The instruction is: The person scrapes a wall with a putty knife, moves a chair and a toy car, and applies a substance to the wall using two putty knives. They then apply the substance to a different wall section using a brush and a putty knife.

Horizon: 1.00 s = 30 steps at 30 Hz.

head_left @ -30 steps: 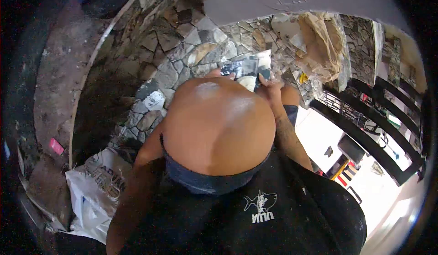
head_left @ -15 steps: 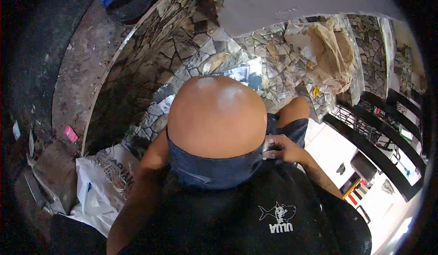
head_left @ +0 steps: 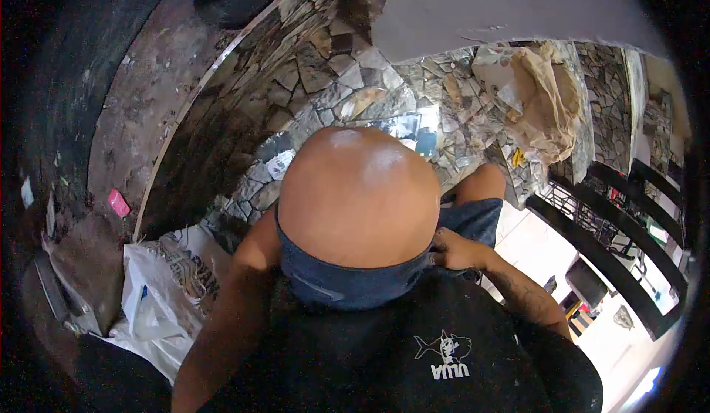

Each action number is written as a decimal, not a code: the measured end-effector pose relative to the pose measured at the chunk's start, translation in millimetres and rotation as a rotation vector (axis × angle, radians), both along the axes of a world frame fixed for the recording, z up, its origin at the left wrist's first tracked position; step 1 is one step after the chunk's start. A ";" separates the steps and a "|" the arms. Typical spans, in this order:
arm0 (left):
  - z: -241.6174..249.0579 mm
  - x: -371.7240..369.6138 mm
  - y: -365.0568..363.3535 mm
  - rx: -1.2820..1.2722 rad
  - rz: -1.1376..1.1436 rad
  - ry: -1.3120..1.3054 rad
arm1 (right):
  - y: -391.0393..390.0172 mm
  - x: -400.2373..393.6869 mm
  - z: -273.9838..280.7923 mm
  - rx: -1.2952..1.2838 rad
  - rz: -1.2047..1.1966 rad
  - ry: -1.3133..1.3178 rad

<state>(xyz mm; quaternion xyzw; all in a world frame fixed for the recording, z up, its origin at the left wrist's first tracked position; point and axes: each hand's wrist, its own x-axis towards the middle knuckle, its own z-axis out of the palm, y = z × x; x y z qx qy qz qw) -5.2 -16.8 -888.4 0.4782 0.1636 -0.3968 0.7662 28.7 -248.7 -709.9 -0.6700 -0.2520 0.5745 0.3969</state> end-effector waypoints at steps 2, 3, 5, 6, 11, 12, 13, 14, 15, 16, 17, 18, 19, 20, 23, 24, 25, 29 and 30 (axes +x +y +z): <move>-2.1 2.6 0.4 -0.010 0.015 -0.002 | 5.5 5.1 16.7 -0.020 0.013 -0.012; -2.7 5.8 1.3 -0.019 0.023 0.000 | 6.5 6.8 15.0 -0.082 0.082 0.088; -5.3 16.0 7.7 -0.041 0.039 -0.002 | 8.3 14.3 5.3 -0.203 0.216 0.280; -6.1 25.7 11.8 -0.058 0.060 0.008 | 4.8 11.2 -7.4 -0.116 0.131 0.297; -20.1 63.6 20.3 -0.141 0.191 0.012 | -3.4 21.2 -75.7 0.001 -0.296 0.660; -25.9 62.3 17.5 -0.163 0.209 0.018 | -2.4 26.0 -84.8 -0.030 -0.355 0.665; -30.8 60.2 14.8 -0.184 0.227 0.017 | 0.2 33.6 -84.7 -0.155 -0.356 0.522; -34.7 54.3 10.8 -0.205 0.242 0.016 | 1.4 41.4 -88.9 -0.134 -0.303 0.397; -39.8 48.7 5.6 -0.231 0.257 0.015 | 0.7 48.0 -92.6 -0.118 -0.251 0.276; -45.3 43.3 -0.9 -0.258 0.275 0.000 | 9.9 56.6 -87.1 -0.108 -0.199 0.158; -51.3 38.2 -7.1 -0.291 0.296 -0.020 | 13.7 65.7 -73.6 -0.211 -0.250 0.134; -57.2 33.5 -13.9 -0.321 0.321 -0.049 | 36.1 83.7 -44.0 -0.295 -0.135 -0.048; -60.5 32.0 -20.2 -0.313 0.334 -0.066 | 63.8 104.8 -12.9 -0.380 -0.012 -0.232; -59.3 31.6 -26.5 -0.283 0.342 -0.074 | 82.8 119.3 5.5 -0.461 0.121 -0.417; -14.6 50.6 -4.4 -0.047 0.165 -0.220 | 118.4 140.2 36.6 -0.325 0.202 -0.791; -11.8 51.1 3.7 -0.007 0.125 -0.379 | 133.9 146.1 49.8 -0.221 0.223 -0.885; -22.7 46.8 1.8 -0.031 0.047 -0.282 | 147.2 149.0 62.0 -0.135 0.268 -0.942; -16.2 49.5 6.2 0.024 -0.017 -0.083 | 198.7 150.3 104.5 0.138 0.494 -1.059; -20.3 46.0 -0.5 -0.019 0.061 -0.060 | 207.2 148.9 112.8 0.177 0.538 -1.074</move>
